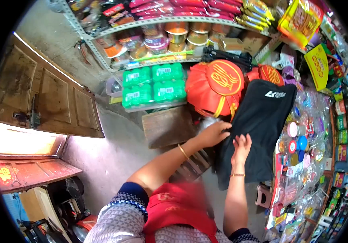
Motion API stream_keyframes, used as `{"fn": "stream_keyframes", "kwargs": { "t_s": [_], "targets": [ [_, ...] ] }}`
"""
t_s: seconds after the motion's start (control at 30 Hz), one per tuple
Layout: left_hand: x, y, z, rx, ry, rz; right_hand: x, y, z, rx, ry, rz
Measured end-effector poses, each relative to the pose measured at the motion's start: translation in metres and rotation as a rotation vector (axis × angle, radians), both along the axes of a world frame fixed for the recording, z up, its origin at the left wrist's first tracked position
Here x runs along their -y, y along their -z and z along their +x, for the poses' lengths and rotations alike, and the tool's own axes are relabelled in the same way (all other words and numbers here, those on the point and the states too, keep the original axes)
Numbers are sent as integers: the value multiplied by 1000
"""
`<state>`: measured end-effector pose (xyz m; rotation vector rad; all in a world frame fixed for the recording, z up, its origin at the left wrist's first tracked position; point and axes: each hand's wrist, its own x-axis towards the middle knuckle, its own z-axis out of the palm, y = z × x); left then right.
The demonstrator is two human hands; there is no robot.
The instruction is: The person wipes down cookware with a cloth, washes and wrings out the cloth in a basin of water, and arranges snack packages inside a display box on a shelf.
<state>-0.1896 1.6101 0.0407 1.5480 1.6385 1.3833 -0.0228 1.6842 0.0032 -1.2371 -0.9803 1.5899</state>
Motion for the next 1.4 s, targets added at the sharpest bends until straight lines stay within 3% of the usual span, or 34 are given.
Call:
{"fn": "stream_keyframes", "kwargs": {
  "t_s": [0.2,0.3,0.4,0.47,0.6,0.67,0.7,0.73,0.77,0.9,1.0,1.07,1.17,1.27,1.33,1.4],
  "targets": [
    [57,-20,-9,200,21,56,76,-22,-3,57,-11,32],
    [66,-15,-8,261,94,-58,92,-30,-6,106,-112,36],
    [72,-18,-13,165,80,-68,96,-40,-22,58,-148,31],
    [79,-29,-29,-6,37,-8,92,-30,-37,63,-229,71],
    [119,-69,-73,38,-127,-15,96,-37,-85,52,-329,127],
    [154,-80,-98,370,-342,59,101,-42,-108,11,-385,188],
    [173,-86,-116,364,-356,65,111,-61,-123,-7,-409,198],
    [190,-96,-139,158,-435,105,121,-76,-140,-10,-426,205],
    [208,-106,-163,-51,-512,147,135,-89,-161,-59,-466,269],
    [306,-166,-237,-152,-695,243,207,-130,-264,-175,-703,530],
    [405,-202,-291,-225,-886,314,306,-187,-361,-243,-924,667],
    [477,-223,-327,-481,-1136,348,379,-216,-429,-340,-1076,706],
    [589,-265,-368,-643,-1410,482,490,-268,-512,-373,-1276,936],
    [680,-296,-404,-794,-1635,496,581,-335,-559,-494,-1244,1457],
    [711,-307,-425,-651,-1572,463,626,-361,-591,-479,-1212,1617],
    [723,-305,-446,-697,-1517,414,661,-382,-616,-514,-945,1943]
  ]
}}
